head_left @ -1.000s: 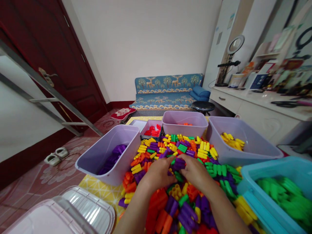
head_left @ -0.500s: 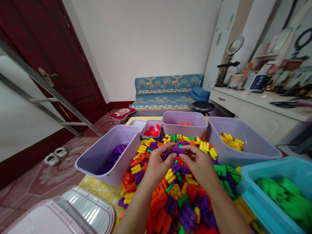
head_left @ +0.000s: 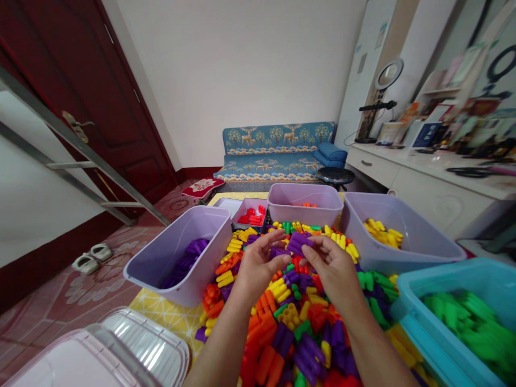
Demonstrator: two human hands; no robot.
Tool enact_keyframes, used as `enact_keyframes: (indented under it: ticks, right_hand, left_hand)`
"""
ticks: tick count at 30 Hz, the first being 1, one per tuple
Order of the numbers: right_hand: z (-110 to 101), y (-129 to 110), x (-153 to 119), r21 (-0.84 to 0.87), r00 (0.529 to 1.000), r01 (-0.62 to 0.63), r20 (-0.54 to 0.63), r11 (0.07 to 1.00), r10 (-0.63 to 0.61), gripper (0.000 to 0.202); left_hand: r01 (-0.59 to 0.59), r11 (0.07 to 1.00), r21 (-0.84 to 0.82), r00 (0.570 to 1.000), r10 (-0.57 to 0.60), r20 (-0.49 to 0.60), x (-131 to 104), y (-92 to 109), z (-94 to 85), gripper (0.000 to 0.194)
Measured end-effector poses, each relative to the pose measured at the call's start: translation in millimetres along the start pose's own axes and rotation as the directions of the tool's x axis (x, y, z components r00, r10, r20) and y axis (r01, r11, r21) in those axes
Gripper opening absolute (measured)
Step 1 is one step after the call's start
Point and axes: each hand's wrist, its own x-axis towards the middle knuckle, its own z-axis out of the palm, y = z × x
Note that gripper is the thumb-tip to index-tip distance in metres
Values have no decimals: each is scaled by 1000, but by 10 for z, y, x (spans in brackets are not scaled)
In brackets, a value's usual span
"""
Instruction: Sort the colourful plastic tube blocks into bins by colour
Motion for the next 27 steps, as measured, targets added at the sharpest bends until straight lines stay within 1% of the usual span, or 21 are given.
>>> enact_keyframes:
  ticks: [3, 5, 7, 11, 13, 16, 18, 19, 20, 22, 24, 27]
  right_hand:
    - [30, -7, -3, -13, 1000, 2, 28, 1000, -2, 23]
    - [49, -13, -9, -23, 998, 5, 55, 1000, -4, 22]
    - [62, -17, -16, -20, 997, 5, 71, 1000, -4, 21]
    - [66, -14, -22, 2, 996, -44, 83, 999, 44, 21]
    - [67, -17, -23, 10, 994, -70, 86, 998, 68, 21]
    - [82, -43, -32, 88, 994, -99, 56, 991, 94, 25]
    - [99, -72, -46, 165, 992, -122, 46, 979, 116, 29]
    - [109, -86, -54, 193, 990, -134, 60, 972, 124, 30]
    - [119, -98, -61, 210, 988, -146, 86, 967, 131, 31]
    - [136, -113, -71, 223, 981, -164, 140, 961, 135, 32]
    - [145, -117, -72, 236, 978, -170, 158, 957, 135, 32]
    - [141, -120, -60, 273, 984, -167, 102, 947, 144, 32]
  left_hand:
    - [75, 997, -16, 996, -76, -54, 8, -21, -13, 54]
    - [136, 991, -14, 990, -137, -41, 15, -43, -29, 51]
    - [157, 987, -17, 987, -158, -26, 23, -58, -50, 51]
    - [100, 994, -34, 992, -102, -68, 34, -51, -97, 52]
    - [85, 996, -27, 994, -87, -70, 35, -37, -108, 51]
    - [19, 999, -43, 992, -24, -124, 39, -35, -100, 46]
    - [-48, 994, -94, 980, 29, -196, 48, -53, -79, 43]
    - [-73, 989, -131, 972, 41, -232, 54, -64, -65, 42]
    - [-85, 982, -170, 964, 39, -262, 58, -75, -49, 42]
    - [-72, 966, -249, 958, -3, -286, 61, -88, -7, 42]
    - [-18, 951, -308, 967, -62, -249, 52, -81, 41, 42]
    - [43, 935, -352, 986, -96, -135, 13, -49, 115, 42]
